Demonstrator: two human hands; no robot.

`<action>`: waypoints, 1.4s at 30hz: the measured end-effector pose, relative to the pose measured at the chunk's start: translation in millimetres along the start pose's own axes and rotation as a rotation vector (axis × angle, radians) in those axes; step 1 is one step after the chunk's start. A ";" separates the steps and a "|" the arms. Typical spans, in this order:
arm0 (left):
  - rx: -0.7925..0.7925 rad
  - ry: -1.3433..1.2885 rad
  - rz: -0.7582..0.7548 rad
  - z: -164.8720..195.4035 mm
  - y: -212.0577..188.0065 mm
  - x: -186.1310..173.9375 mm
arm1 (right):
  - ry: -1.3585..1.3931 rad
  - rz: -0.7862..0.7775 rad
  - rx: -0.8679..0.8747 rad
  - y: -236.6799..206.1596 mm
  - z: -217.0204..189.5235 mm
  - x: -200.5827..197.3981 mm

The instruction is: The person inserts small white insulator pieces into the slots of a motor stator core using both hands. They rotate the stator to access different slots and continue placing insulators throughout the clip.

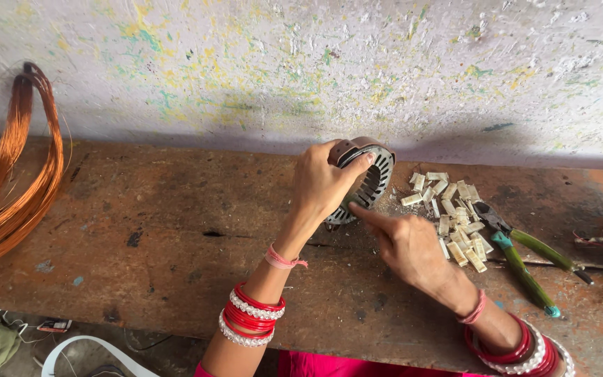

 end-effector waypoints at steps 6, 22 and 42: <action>-0.022 0.029 0.056 -15.7 4.4 -3.1 | -0.224 0.021 -0.006 -6.4 -0.3 -0.7; -0.024 -0.016 0.086 -15.7 2.3 -6.9 | -0.077 -0.025 0.045 1.2 -11.1 -9.8; -0.149 -0.078 0.045 -31.9 3.4 -4.6 | -0.282 -0.252 -0.070 -21.8 -31.8 42.0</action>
Point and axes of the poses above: each hand's wrist, its own y-axis towards the middle knuckle, its own x-axis out of the palm, z = x × y, the point moved 10 cm from there along y, towards the middle knuckle, and after that the axes turned 3 degrees about -x, right-handed, at the moved point
